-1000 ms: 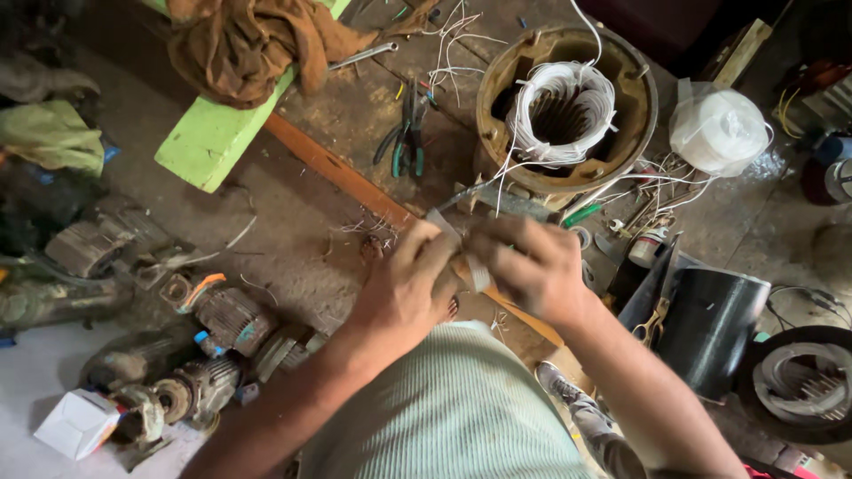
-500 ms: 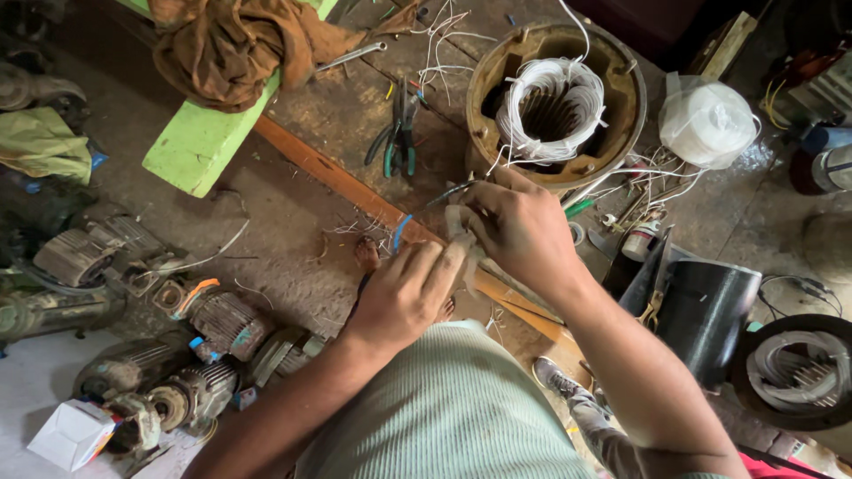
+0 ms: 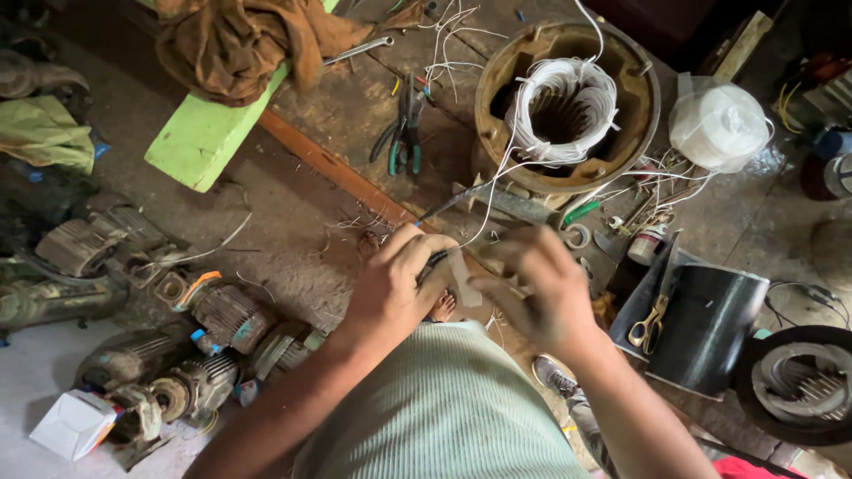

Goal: The person works on a motor stator with white coil windings on a workbench. They strip insulation from the ends of the coil wires by hand, twist and join wire ends, cut and grip wires with pliers, and handle a roll of black tape while preparing the winding leads.

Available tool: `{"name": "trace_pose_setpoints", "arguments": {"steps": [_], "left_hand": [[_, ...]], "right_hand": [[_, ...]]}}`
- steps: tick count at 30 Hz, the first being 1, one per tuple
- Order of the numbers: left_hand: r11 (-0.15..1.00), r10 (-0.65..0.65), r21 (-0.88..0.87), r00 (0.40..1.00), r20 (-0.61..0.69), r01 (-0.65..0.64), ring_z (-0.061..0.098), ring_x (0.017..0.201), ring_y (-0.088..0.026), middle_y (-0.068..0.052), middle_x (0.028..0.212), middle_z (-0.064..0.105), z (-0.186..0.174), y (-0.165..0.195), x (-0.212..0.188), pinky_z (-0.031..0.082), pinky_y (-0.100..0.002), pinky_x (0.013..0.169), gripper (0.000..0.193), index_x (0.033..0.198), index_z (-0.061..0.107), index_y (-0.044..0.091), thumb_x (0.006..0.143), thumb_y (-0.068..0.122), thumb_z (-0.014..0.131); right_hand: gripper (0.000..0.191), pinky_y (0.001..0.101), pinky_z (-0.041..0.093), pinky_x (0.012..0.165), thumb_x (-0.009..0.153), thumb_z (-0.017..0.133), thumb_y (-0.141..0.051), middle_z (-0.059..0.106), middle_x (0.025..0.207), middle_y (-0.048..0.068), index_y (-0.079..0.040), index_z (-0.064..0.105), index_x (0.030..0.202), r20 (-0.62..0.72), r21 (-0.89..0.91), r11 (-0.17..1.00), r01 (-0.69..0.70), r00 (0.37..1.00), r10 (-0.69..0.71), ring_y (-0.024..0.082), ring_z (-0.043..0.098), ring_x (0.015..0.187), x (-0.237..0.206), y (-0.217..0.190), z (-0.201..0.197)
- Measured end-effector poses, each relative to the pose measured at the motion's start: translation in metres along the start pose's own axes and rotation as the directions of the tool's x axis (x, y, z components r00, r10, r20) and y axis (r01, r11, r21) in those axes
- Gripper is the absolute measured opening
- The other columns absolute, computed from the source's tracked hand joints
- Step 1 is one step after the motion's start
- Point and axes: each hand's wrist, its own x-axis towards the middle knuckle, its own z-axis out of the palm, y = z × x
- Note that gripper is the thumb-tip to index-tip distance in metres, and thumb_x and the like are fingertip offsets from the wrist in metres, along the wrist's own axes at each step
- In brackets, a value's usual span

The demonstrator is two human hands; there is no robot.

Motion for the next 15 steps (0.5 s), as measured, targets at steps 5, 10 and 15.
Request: {"name": "trace_pose_setpoints", "arguments": {"steps": [5, 10, 15], "left_hand": [[0.999, -0.010, 0.042, 1.000, -0.024, 0.011, 0.071, 0.088, -0.029, -0.011, 0.100, 0.070, 0.000, 0.003, -0.003, 0.057, -0.037, 0.075, 0.026, 0.112, 0.070, 0.004, 0.086, 0.005, 0.074], [0.994, 0.001, 0.106, 0.999, -0.053, 0.005, 0.073, 0.087, -0.027, -0.011, 0.101, 0.071, 0.006, -0.001, -0.006, 0.058, -0.035, 0.074, 0.024, 0.113, 0.068, 0.006, 0.091, 0.011, 0.077], [0.862, 0.309, 0.447, 0.947, -0.092, -0.238, 0.070, 0.090, -0.031, -0.014, 0.108, 0.068, 0.006, -0.005, -0.016, 0.057, -0.041, 0.079, 0.034, 0.129, 0.062, -0.002, 0.098, 0.006, 0.073]], "right_hand": [[0.042, 0.0370, 0.055, 0.073, 0.075, 0.076, -0.006, 0.068, 0.107, 0.007, -0.011, 0.074, 0.117, 0.177, -0.223, 0.939, 0.262, 0.958, -0.225, 0.025, 0.065, 0.090, 0.006, 0.002, 0.002], [0.021, 0.0388, 0.056, 0.081, 0.088, 0.073, -0.010, 0.068, 0.107, 0.005, -0.010, 0.071, 0.109, 0.167, -0.160, 0.948, 0.277, 0.954, -0.250, 0.024, 0.068, 0.093, 0.024, 0.004, -0.003], [0.014, 0.0418, 0.053, 0.075, 0.087, 0.075, -0.009, 0.063, 0.093, 0.011, -0.006, 0.069, 0.099, 0.116, -0.170, 0.985, -0.028, 0.992, 0.049, 0.033, 0.066, 0.088, 0.051, 0.008, 0.008]]}}
